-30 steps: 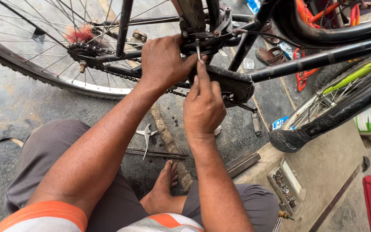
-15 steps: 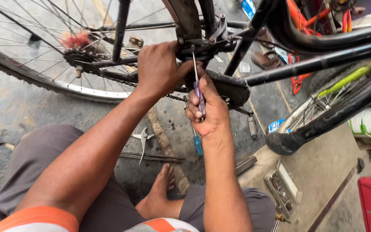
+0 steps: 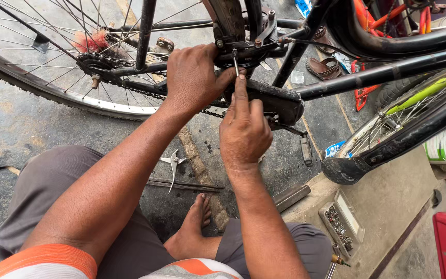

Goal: The person selects a screw from a container and uses a screwdriver to tighten a screw on the bicycle's rear brake assembly. They then use a hammer to tap the brake assembly and continue adjusting the components with the screwdriver and pliers.

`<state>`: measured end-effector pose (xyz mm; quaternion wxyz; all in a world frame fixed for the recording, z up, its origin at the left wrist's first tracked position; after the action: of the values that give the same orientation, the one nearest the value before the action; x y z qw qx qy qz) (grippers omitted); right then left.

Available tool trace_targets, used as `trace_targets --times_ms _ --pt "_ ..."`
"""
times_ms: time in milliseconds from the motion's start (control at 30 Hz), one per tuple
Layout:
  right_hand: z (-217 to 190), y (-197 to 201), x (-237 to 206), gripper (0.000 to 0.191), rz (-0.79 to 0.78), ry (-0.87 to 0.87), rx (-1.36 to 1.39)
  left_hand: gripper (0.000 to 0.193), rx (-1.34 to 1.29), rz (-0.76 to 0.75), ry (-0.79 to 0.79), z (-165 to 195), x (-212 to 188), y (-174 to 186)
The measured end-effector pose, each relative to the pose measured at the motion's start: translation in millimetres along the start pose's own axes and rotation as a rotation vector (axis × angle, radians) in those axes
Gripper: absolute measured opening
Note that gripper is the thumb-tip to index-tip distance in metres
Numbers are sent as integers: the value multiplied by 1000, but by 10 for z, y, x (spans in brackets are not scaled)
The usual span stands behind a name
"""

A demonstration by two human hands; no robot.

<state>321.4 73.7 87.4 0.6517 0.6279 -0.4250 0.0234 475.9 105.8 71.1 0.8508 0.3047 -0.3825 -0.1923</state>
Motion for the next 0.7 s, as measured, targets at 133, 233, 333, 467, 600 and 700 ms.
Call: trace_targets --times_ms 133,233,333,467,600,700 --pt "68 -79 -28 38 69 -58 295 56 52 26 -26 0 -21 0" --pt "209 -137 5 35 -75 -405 948 58 43 53 -21 7 -49 -6" --pt "393 -138 110 36 -421 -958 1756 57 27 49 -15 13 -61 -15" --pt "475 -69 164 38 -534 -1109 1992 52 9 109 -56 7 -73 9" --pt "416 -62 132 39 -505 -975 1823 59 33 2 -4 3 -64 20" --pt "427 -108 44 35 -377 -603 1347 61 32 12 -15 -4 -40 34"
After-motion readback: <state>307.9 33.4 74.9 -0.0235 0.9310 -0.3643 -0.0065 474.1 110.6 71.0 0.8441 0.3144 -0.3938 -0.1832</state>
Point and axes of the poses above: each hand's wrist, its own x-axis towards the middle knuckle, its own y-axis out of the back of the hand, z = x × y, the point moved 1 cm from there along x, towards the middle knuckle, and after that the axes turned 7 degrees about x, right-handed, at the moved point
